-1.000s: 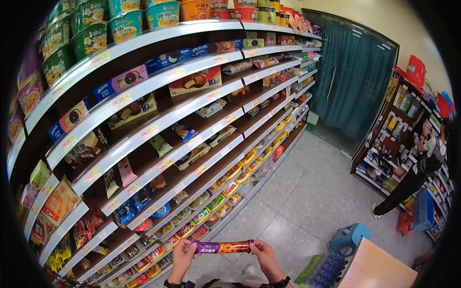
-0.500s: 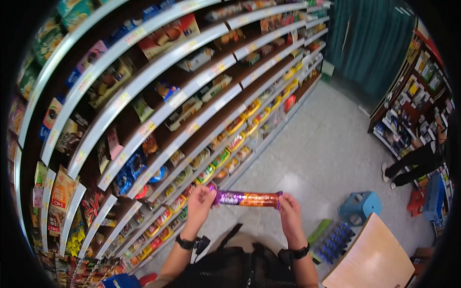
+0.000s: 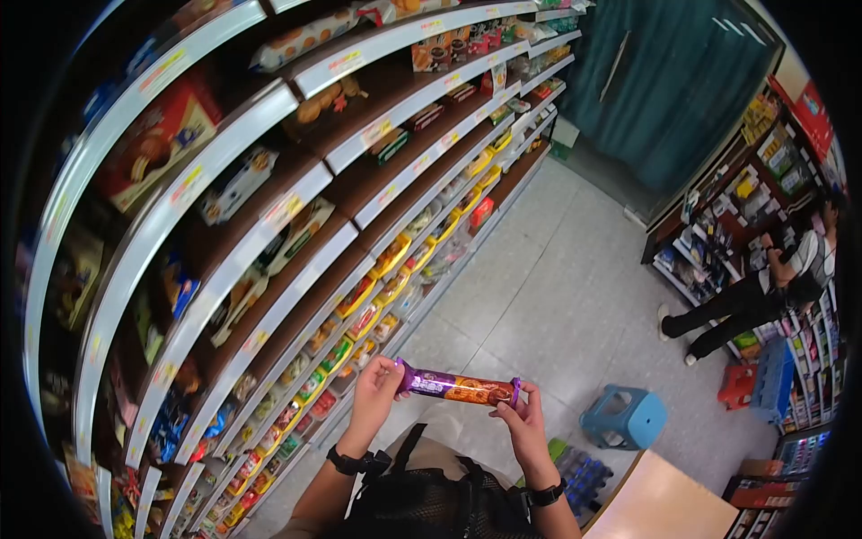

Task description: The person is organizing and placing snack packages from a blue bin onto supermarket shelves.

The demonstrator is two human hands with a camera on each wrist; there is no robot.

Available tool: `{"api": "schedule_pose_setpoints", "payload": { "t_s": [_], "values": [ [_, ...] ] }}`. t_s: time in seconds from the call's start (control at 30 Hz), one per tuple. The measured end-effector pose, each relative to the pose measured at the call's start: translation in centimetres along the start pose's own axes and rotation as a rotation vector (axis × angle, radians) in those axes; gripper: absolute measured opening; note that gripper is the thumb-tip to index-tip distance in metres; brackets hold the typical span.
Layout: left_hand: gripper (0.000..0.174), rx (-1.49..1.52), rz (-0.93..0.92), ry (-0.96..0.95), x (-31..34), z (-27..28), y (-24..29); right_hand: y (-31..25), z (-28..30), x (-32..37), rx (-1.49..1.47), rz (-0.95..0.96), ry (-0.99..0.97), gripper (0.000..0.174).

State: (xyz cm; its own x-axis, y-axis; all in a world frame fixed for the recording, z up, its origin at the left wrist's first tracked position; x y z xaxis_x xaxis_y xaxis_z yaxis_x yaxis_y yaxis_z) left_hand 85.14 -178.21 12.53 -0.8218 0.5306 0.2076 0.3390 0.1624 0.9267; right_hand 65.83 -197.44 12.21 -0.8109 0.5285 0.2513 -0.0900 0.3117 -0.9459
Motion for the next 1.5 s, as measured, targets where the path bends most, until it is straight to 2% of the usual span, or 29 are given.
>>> {"api": "schedule_pose_setpoints", "payload": {
  "t_s": [0.17, 0.27, 0.33, 0.4, 0.57, 0.77, 0.9, 1.1, 1.17, 1.2, 1.23, 1.33, 1.37, 1.43, 1.5],
  "values": [
    [0.010, 0.018, 0.054, -0.028, -11.5, -4.4, 1.4, -4.0, 2.9, -11.3, 0.025, -0.086, 0.016, 0.042],
    [0.012, -0.013, 0.049, -0.080, -18.0, -6.9, 1.8, -6.2, 4.7, -17.4, -0.004, -0.104, 0.104, 0.041],
    [0.015, -0.007, 0.044, -0.112, -20.6, -9.5, 2.9, -7.8, 6.0, -20.4, -0.106, -0.106, 0.202, 0.035],
    [0.026, -0.001, 0.058, -0.177, -23.2, -11.9, 4.4, -8.6, 7.5, -23.2, -0.167, -0.103, 0.230, 0.033],
    [0.026, -0.035, 0.085, -0.217, -30.1, -16.6, 5.0, -10.1, 11.5, -29.9, -0.262, -0.090, 0.330, 0.030],
    [0.028, -0.043, 0.147, -0.255, -38.2, -23.1, 3.2, -12.2, 18.5, -38.6, -0.308, -0.113, 0.293, 0.028],
    [0.030, -0.090, 0.144, -0.217, -44.4, -29.7, 3.9, -16.4, 23.6, -45.7, -0.296, -0.096, 0.261, 0.024],
    [0.037, -0.108, -0.007, -0.204, -53.1, -40.4, 8.7, -26.0, 30.8, -57.4, -0.343, 0.018, 0.134, 0.027],
    [0.038, -0.111, -0.040, -0.174, -55.7, -43.2, 10.0, -29.4, 32.5, -61.3, -0.261, 0.093, 0.098, 0.031],
    [0.045, -0.167, -0.135, -0.218, -57.1, -43.9, 10.0, -30.9, 33.2, -62.7, -0.238, 0.124, 0.070, 0.032],
    [0.045, -0.170, -0.135, -0.205, -58.0, -45.0, 10.8, -32.4, 33.4, -64.4, -0.239, 0.117, 0.058, 0.032],
    [0.058, -0.217, -0.282, -0.201, -60.7, -48.3, 14.2, -37.3, 34.0, -68.7, -0.242, 0.265, 0.030, 0.031],
    [0.058, -0.209, -0.288, -0.190, -61.3, -48.9, 14.9, -38.4, 33.9, -69.7, -0.233, 0.265, 0.017, 0.031],
    [0.057, -0.154, -0.419, -0.121, -62.3, -50.0, 17.7, -41.2, 33.4, -71.9, -0.191, 0.364, -0.015, 0.033],
    [0.055, -0.149, -0.448, -0.057, -64.1, -50.8, 19.5, -42.7, 33.1, -74.7, -0.173, 0.393, -0.058, 0.034]
  ]
}}
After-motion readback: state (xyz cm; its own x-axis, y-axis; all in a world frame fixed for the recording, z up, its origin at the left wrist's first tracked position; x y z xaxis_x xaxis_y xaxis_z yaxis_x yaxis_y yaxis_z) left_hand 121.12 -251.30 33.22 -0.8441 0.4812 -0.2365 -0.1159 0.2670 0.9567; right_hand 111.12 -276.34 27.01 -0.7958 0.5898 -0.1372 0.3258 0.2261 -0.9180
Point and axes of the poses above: each hand's wrist, its own x-axis away from the middle knuckle, its own z-axis out of the back of the hand, y = z × x, the point moved 6 cm from there along -x, towards the middle knuckle, and after that the axes turned 10 degrees about x, right-handed, at the moved point
